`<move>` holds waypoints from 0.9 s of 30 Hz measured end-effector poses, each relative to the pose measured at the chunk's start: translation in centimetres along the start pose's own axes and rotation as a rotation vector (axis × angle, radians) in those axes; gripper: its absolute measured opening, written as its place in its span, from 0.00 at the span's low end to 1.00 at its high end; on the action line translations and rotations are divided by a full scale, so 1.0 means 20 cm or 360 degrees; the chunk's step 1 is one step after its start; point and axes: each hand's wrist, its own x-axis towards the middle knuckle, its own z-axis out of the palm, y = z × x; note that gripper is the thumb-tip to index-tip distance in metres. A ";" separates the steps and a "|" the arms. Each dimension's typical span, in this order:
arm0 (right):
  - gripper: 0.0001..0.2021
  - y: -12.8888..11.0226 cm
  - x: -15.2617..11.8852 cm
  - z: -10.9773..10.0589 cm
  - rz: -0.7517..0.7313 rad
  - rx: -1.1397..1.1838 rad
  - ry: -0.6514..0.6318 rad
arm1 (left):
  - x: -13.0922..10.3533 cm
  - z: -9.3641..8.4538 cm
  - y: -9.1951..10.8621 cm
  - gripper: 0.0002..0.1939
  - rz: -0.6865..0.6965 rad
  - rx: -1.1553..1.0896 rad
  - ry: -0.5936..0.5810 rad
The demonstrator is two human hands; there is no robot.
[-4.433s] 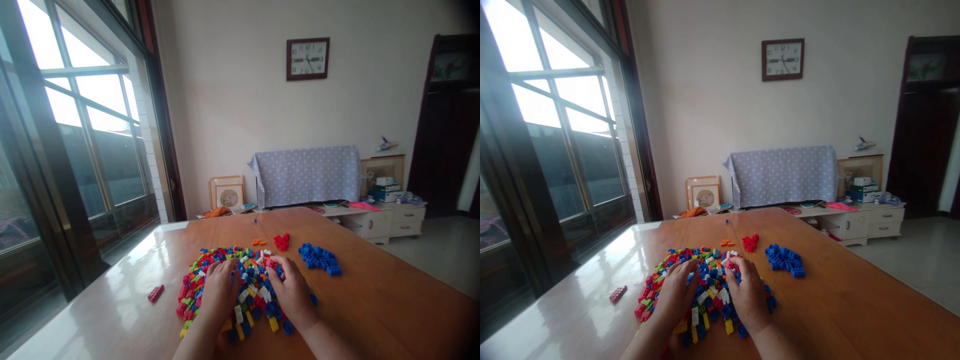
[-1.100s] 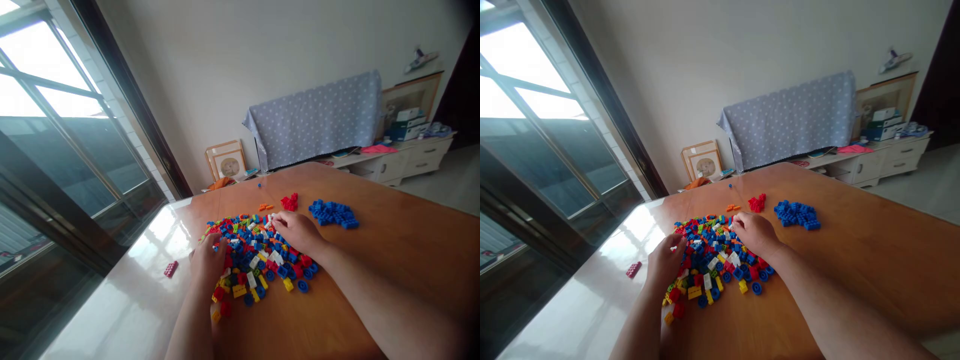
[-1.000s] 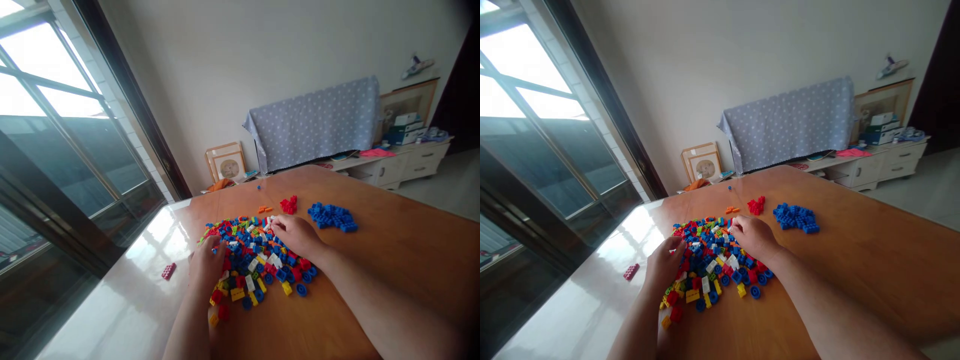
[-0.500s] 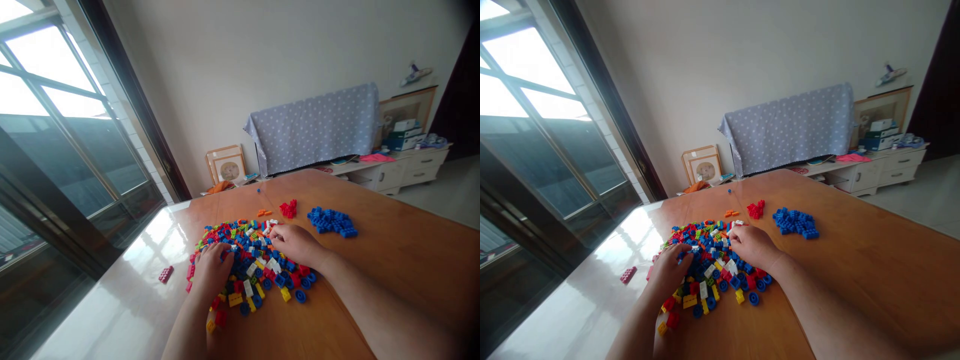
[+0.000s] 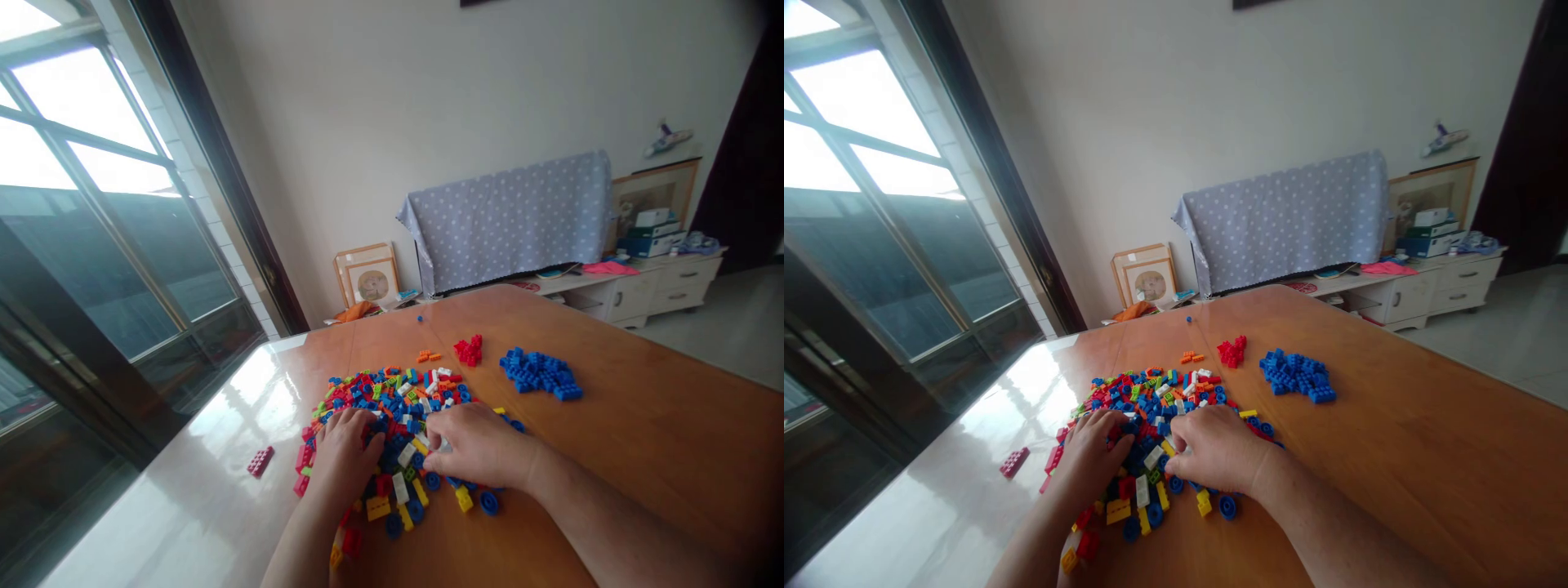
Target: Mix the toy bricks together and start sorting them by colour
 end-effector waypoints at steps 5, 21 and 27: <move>0.09 -0.03 0.01 0.04 -0.0041 -0.0145 0.0009 | 0.02 0.01 0.00 0.11 -0.0009 0.0025 -0.0021; 0.02 -0.04 0.04 0.08 -0.0054 0.0044 0.0118 | 0.00 0.00 0.01 0.12 0.0032 0.0014 0.0009; 0.03 -0.02 0.06 0.07 -0.0066 0.0504 0.0258 | 0.00 0.01 0.00 0.12 0.0031 0.0031 0.0011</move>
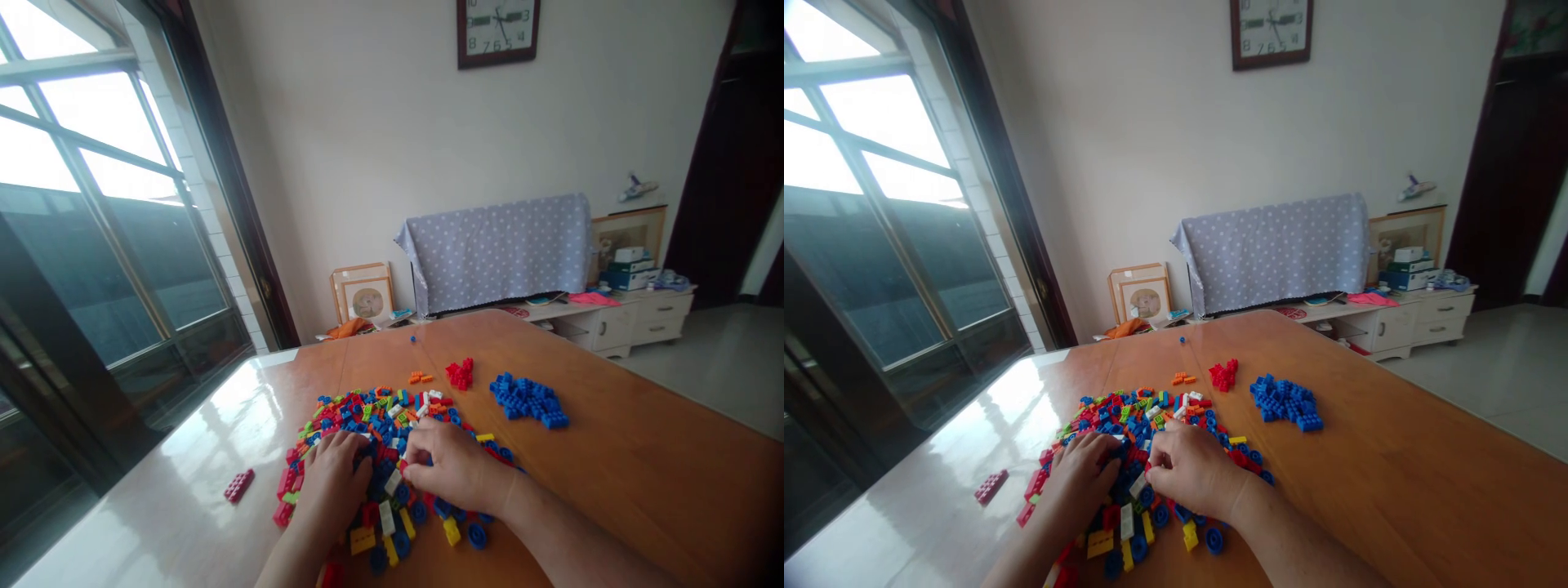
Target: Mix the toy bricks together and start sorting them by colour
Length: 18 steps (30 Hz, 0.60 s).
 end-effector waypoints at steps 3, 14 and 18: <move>0.05 0.06 0.04 0.03 0.0089 0.0300 0.0056 | -0.01 -0.01 0.00 0.13 0.0029 -0.0008 0.0072; 0.13 0.05 0.07 0.04 0.0293 0.1055 -0.0096 | -0.05 -0.03 0.19 0.14 0.0405 -0.0378 0.0187; 0.12 0.06 0.08 0.07 0.0280 0.1043 -0.0093 | -0.05 -0.02 0.21 0.09 0.0366 -0.0408 0.0164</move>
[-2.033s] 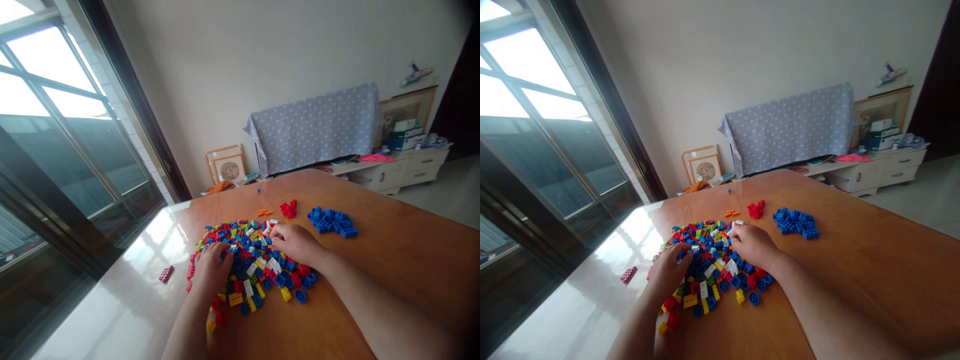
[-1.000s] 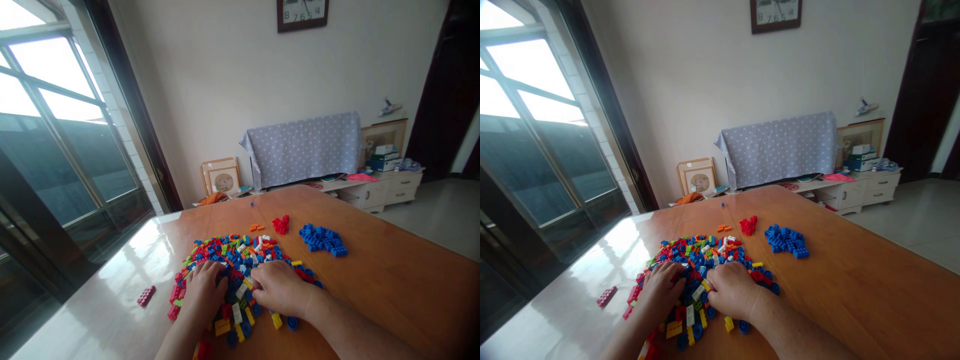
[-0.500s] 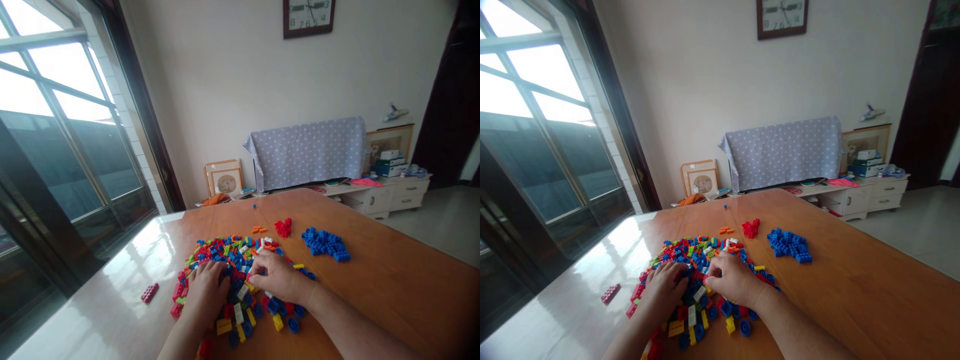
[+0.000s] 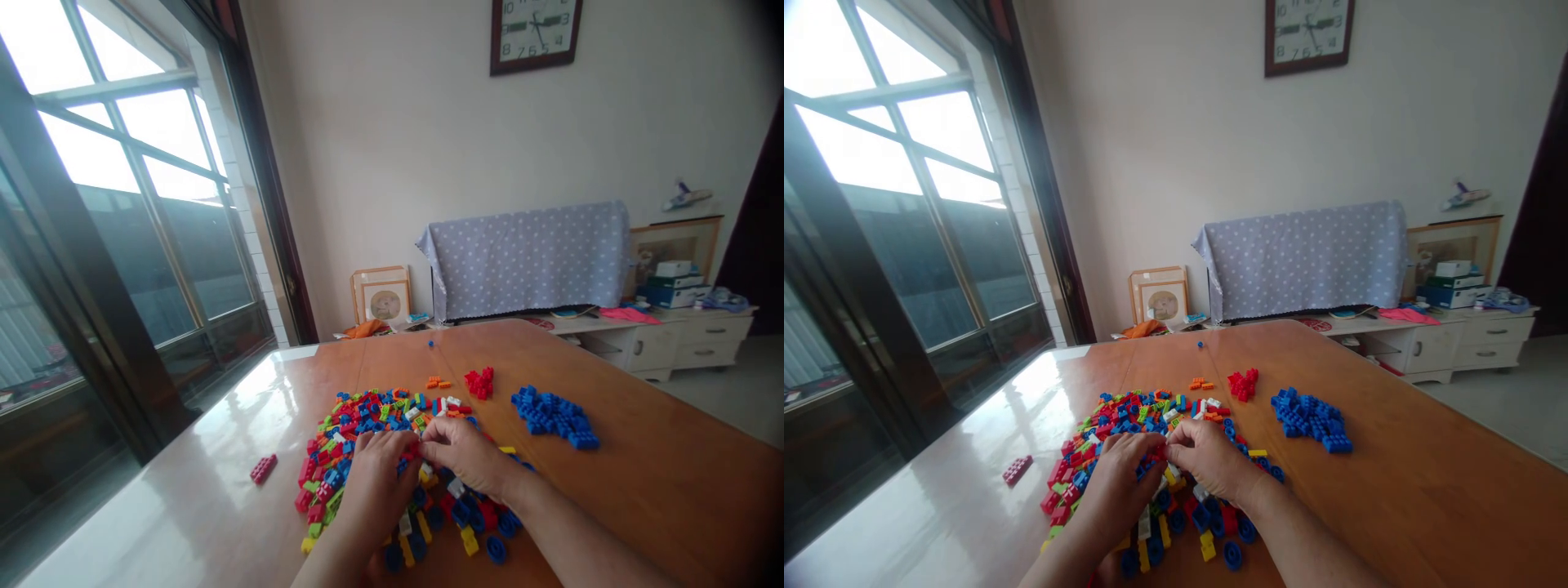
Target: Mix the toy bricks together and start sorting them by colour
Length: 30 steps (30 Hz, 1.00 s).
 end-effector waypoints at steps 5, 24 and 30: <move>0.08 -0.01 0.01 0.01 -0.0148 -0.0190 0.0105 | 0.00 -0.01 0.00 0.06 -0.0110 0.0021 0.0073; 0.05 0.30 0.16 -0.53 0.0247 -0.1210 0.0864 | -0.01 0.01 -0.07 0.17 -0.0107 0.0044 0.0202; 0.07 0.33 0.15 -0.58 0.0283 -0.1266 0.0891 | -0.01 0.02 -0.08 0.16 -0.0098 0.0019 0.0175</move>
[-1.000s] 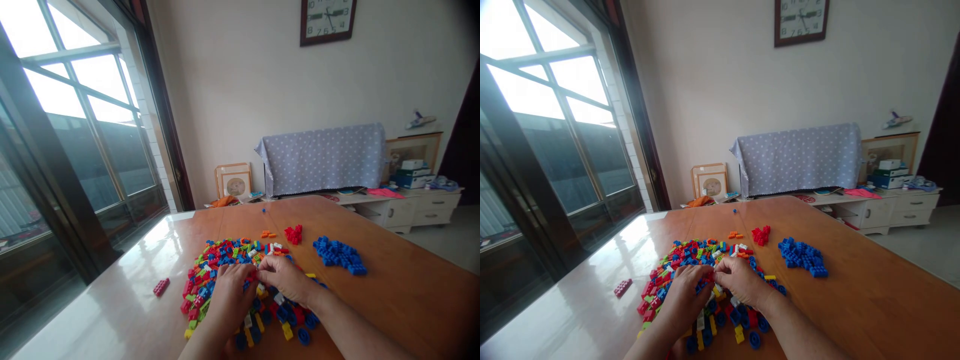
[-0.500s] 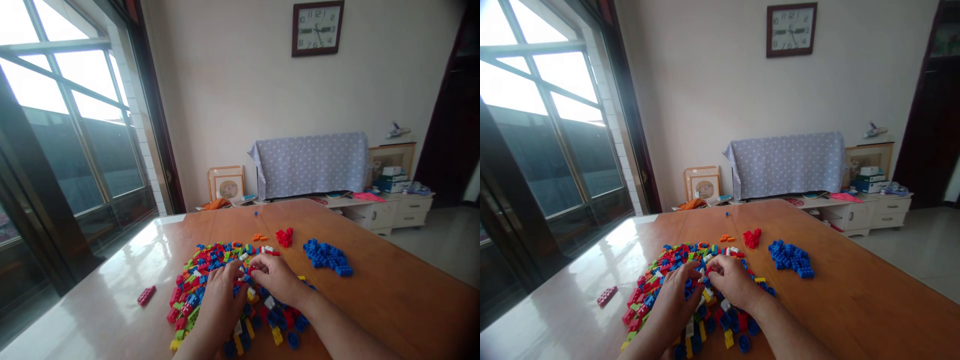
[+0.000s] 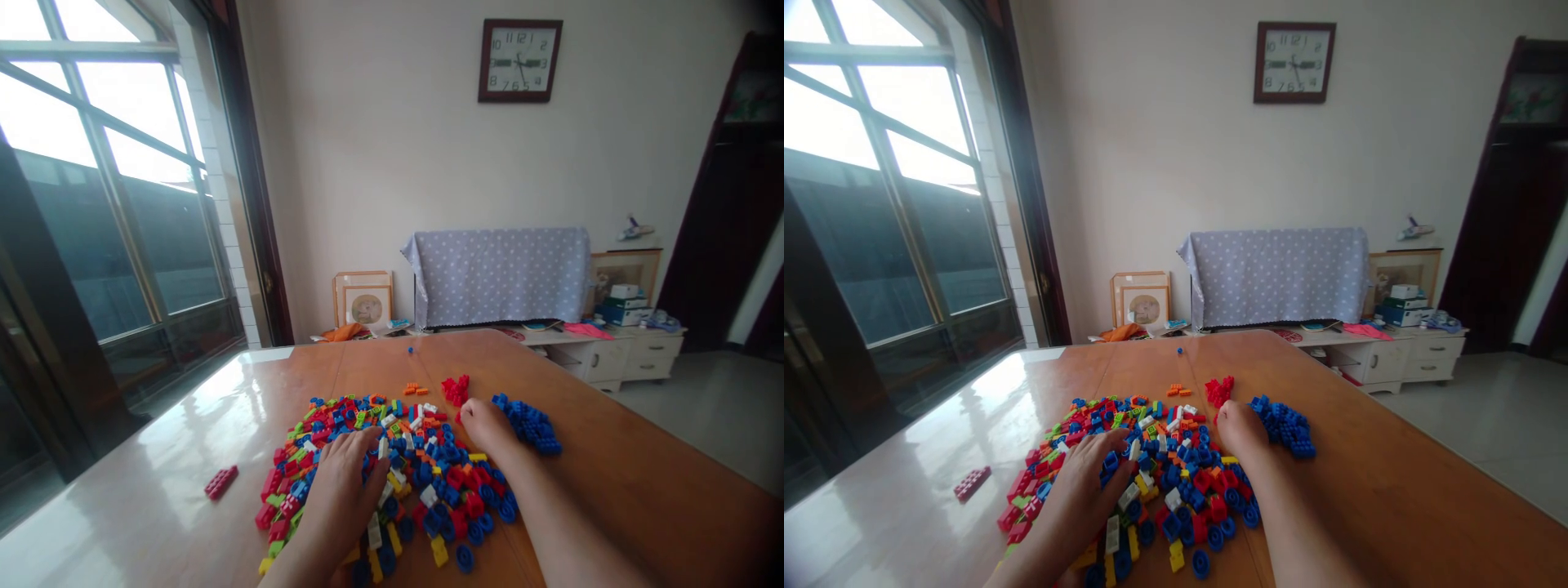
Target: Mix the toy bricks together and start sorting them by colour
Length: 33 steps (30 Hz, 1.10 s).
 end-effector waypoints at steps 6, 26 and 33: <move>0.10 0.03 0.02 0.00 0.0094 0.0131 0.0093 | 0.01 -0.01 -0.01 0.15 -0.0035 0.0025 -0.0016; 0.13 0.04 0.04 0.08 0.0283 0.0695 -0.0025 | 0.01 -0.04 -0.04 0.16 -0.0099 0.0028 0.0052; 0.13 0.02 0.03 0.05 0.0233 0.0707 -0.0030 | 0.00 -0.04 -0.07 0.15 -0.0157 0.0008 0.0027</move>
